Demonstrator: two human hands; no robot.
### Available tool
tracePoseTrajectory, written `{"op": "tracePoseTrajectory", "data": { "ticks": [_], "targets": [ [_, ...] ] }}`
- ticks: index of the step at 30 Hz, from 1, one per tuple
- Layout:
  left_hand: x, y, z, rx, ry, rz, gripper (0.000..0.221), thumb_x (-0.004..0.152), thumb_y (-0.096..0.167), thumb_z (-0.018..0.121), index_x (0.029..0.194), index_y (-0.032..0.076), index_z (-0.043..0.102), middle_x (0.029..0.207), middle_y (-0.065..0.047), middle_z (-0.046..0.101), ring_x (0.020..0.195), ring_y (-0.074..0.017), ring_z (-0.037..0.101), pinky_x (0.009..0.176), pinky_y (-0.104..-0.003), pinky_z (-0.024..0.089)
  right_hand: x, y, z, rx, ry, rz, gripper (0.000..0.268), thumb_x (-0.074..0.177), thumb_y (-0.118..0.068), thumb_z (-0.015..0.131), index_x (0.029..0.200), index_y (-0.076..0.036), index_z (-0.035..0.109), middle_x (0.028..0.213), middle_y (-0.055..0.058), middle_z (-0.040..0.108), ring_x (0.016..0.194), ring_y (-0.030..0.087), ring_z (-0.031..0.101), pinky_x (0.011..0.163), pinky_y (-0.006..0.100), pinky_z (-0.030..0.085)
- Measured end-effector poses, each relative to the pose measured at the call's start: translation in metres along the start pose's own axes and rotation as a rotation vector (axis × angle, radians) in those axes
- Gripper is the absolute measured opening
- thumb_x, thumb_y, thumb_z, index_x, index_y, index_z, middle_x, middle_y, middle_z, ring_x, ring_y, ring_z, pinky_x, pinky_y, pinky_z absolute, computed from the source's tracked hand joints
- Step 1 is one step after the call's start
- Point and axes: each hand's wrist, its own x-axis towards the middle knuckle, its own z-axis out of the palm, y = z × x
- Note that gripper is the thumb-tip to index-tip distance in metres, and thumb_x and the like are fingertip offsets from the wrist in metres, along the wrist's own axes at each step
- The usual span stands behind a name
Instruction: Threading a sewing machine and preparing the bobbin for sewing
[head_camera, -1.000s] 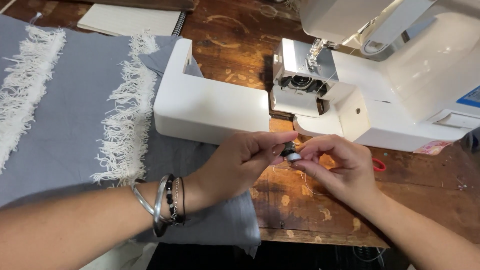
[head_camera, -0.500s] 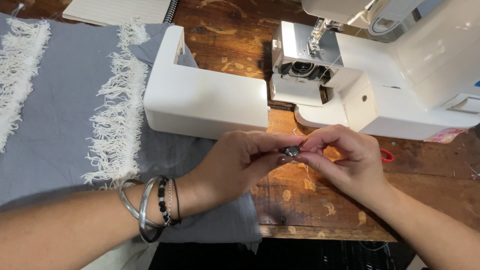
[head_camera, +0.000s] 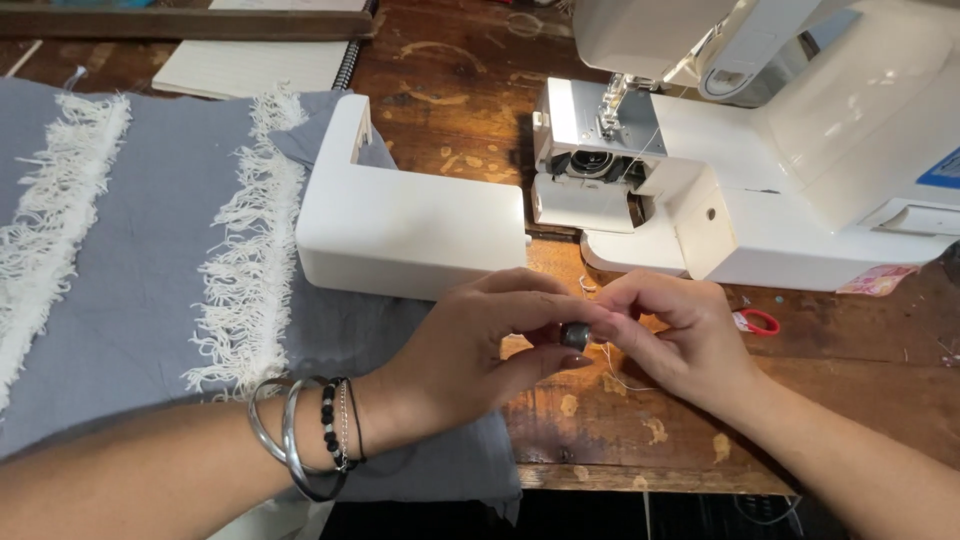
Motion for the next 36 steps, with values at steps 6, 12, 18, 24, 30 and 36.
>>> {"op": "tracePoseTrajectory", "data": {
  "ticks": [6, 12, 18, 24, 30, 36],
  "targets": [
    [0.003, 0.007, -0.004, 0.012, 0.025, -0.027, 0.019, 0.093, 0.01, 0.073, 0.112, 0.011, 0.069, 0.11, -0.005, 0.067, 0.08, -0.0143, 0.07, 0.076, -0.026, 0.062, 0.008, -0.013, -0.006, 0.047, -0.195, -0.039, 0.028, 0.103, -0.025, 0.05, 0.108, -0.009, 0.073, 0.086, -0.001, 0.077, 0.071, 0.009, 0.07, 0.065, 0.025, 0.055],
    [0.004, 0.002, -0.006, 0.108, 0.003, -0.049, 0.016, 0.091, 0.018, 0.077, 0.103, 0.017, 0.067, 0.092, 0.003, 0.071, 0.073, -0.0079, 0.067, 0.065, -0.023, 0.054, 0.005, -0.004, -0.003, 0.072, -0.166, -0.02, 0.008, 0.09, -0.017, 0.074, 0.095, -0.013, 0.078, 0.074, -0.005, 0.073, 0.063, 0.004, 0.062, 0.058, 0.021, 0.052],
    [0.003, -0.005, -0.009, 0.141, -0.013, -0.09, 0.022, 0.085, 0.023, 0.082, 0.101, 0.019, 0.068, 0.089, 0.001, 0.067, 0.07, -0.0089, 0.064, 0.066, -0.024, 0.054, -0.001, -0.003, -0.007, 0.044, 0.004, 0.008, 0.008, 0.092, -0.015, 0.07, 0.091, -0.01, 0.076, 0.087, 0.002, 0.082, 0.073, 0.007, 0.074, 0.065, 0.021, 0.059],
    [0.001, -0.012, -0.007, 0.179, -0.037, -0.094, 0.027, 0.081, 0.022, 0.086, 0.098, 0.018, 0.066, 0.086, 0.002, 0.065, 0.067, -0.0099, 0.059, 0.063, -0.025, 0.053, -0.005, -0.006, -0.009, 0.112, 0.013, -0.162, 0.005, 0.091, -0.014, 0.071, 0.093, -0.01, 0.073, 0.089, 0.005, 0.079, 0.079, 0.014, 0.077, 0.072, 0.023, 0.064],
    [-0.001, -0.012, -0.009, 0.221, -0.074, -0.045, 0.024, 0.081, 0.015, 0.082, 0.1, 0.016, 0.067, 0.083, 0.001, 0.065, 0.067, -0.0132, 0.06, 0.066, -0.028, 0.052, -0.006, -0.011, -0.011, 0.15, -0.08, -0.311, 0.007, 0.092, -0.018, 0.07, 0.095, -0.013, 0.074, 0.09, 0.004, 0.076, 0.083, 0.015, 0.075, 0.076, 0.025, 0.065],
    [-0.003, -0.016, -0.007, 0.293, -0.08, 0.002, 0.025, 0.079, 0.004, 0.074, 0.102, 0.014, 0.067, 0.091, -0.003, 0.069, 0.073, -0.0184, 0.066, 0.073, -0.032, 0.053, -0.005, -0.024, -0.008, 0.195, -0.203, -0.355, 0.011, 0.094, -0.017, 0.066, 0.095, -0.01, 0.074, 0.095, 0.008, 0.077, 0.089, 0.019, 0.079, 0.081, 0.027, 0.068]
  ]
}}
